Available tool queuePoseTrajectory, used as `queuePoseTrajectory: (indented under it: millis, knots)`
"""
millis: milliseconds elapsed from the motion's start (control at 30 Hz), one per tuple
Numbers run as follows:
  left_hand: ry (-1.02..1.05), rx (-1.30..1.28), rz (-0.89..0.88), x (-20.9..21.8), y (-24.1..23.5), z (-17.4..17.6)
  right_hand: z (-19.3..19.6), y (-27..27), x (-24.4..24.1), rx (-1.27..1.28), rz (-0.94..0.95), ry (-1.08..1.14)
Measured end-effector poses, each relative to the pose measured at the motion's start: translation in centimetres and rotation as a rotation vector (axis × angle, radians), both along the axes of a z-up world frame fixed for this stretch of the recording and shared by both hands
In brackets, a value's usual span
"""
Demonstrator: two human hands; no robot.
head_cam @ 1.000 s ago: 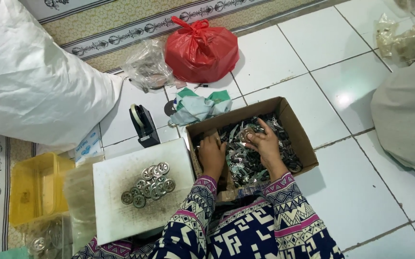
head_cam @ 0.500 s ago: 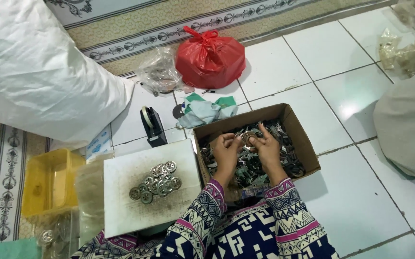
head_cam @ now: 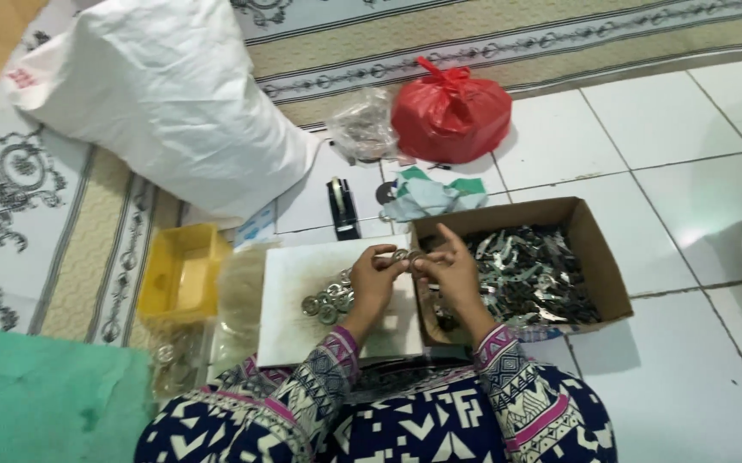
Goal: The person sits on the floor and sorts small metal parts from a cardboard box onto a white tray. They repeatedly pick up parts, separate them, and place them on the tray.
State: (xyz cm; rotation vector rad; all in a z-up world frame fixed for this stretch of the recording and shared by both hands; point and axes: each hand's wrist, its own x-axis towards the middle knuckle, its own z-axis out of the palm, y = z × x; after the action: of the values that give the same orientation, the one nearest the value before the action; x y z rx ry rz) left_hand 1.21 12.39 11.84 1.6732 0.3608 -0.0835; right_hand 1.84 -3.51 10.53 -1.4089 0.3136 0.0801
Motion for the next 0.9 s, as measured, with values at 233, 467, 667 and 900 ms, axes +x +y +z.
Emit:
queuePoseTrajectory:
  millis: [233,467,667,900]
  knots:
    - [0.059,0.103,0.049,-4.7,9.8,0.0,-1.8,9.2,-2.6,-0.095,0.198,0.002]
    - [-0.050,0.691,0.073,-6.3,12.5,0.4,-0.7,12.4,-5.2,-0.606,0.366,-0.257]
    - [-0.318,0.831,0.079,-5.7,8.5,0.9,2.2,9.8,-6.2,-0.722,0.420,-0.422]
    - [-0.618,0.711,-0.219,-2.9,-0.3,0.0,1.0,-0.2,-0.4,-0.712,0.340,-0.126]
